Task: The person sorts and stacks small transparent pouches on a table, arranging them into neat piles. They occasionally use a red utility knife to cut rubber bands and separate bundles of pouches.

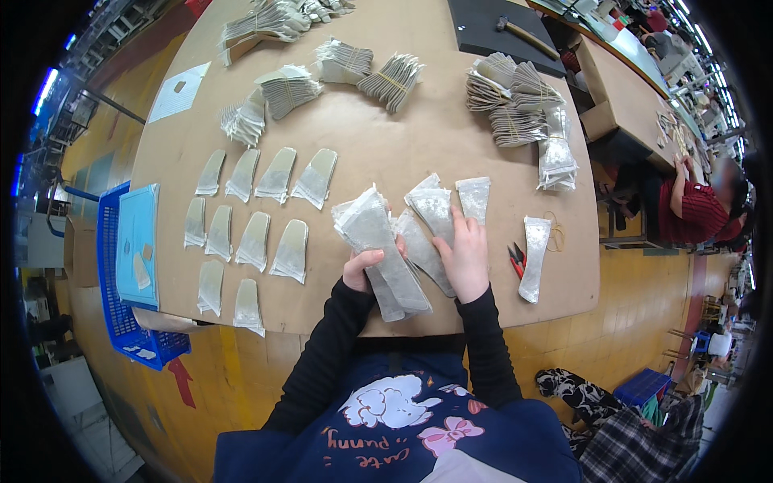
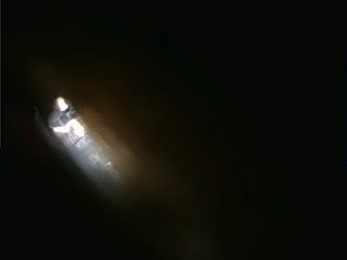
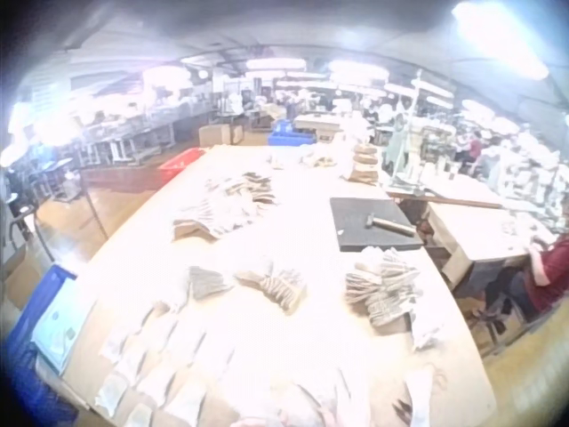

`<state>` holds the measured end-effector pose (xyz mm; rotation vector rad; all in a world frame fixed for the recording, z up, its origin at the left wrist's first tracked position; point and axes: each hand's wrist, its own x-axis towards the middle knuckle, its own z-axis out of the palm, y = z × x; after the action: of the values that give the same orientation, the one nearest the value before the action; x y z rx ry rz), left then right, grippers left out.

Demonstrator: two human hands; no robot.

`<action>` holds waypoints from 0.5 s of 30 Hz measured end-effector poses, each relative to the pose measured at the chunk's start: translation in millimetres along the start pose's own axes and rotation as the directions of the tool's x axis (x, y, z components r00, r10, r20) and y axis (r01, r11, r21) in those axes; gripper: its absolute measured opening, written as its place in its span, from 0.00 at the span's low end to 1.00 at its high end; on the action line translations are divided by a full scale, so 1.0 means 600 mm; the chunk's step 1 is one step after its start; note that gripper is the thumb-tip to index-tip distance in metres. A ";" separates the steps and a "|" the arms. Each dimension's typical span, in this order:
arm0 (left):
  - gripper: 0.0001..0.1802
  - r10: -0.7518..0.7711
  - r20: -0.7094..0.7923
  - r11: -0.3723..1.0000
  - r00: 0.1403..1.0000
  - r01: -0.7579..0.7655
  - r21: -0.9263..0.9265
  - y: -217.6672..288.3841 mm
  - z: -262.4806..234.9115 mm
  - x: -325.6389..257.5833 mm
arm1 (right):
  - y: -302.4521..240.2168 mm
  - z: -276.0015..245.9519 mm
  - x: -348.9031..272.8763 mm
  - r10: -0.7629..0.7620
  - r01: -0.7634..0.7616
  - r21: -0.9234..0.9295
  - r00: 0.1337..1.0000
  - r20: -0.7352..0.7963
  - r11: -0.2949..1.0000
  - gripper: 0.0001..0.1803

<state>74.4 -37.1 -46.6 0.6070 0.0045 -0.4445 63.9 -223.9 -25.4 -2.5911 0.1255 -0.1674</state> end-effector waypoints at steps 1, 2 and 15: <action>0.48 -0.010 -0.002 1.000 1.000 0.010 0.004 0.000 0.000 0.000 | 0.000 -0.001 0.001 -0.026 0.026 0.016 1.000 -0.011 1.000 0.31; 0.48 -0.015 0.003 1.000 1.000 0.015 0.010 0.000 -0.001 0.000 | 0.000 -0.006 0.004 -0.042 0.043 0.031 0.999 -0.032 0.999 0.31; 0.48 -0.077 -0.005 0.997 0.997 0.077 -0.010 -0.003 -0.001 -0.002 | -0.046 -0.078 0.195 -0.259 0.286 0.394 0.958 -0.123 0.873 0.19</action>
<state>72.3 -37.7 -48.0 0.5999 0.0357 -0.5174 174.5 -238.3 39.5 -2.1706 -0.2336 -0.3440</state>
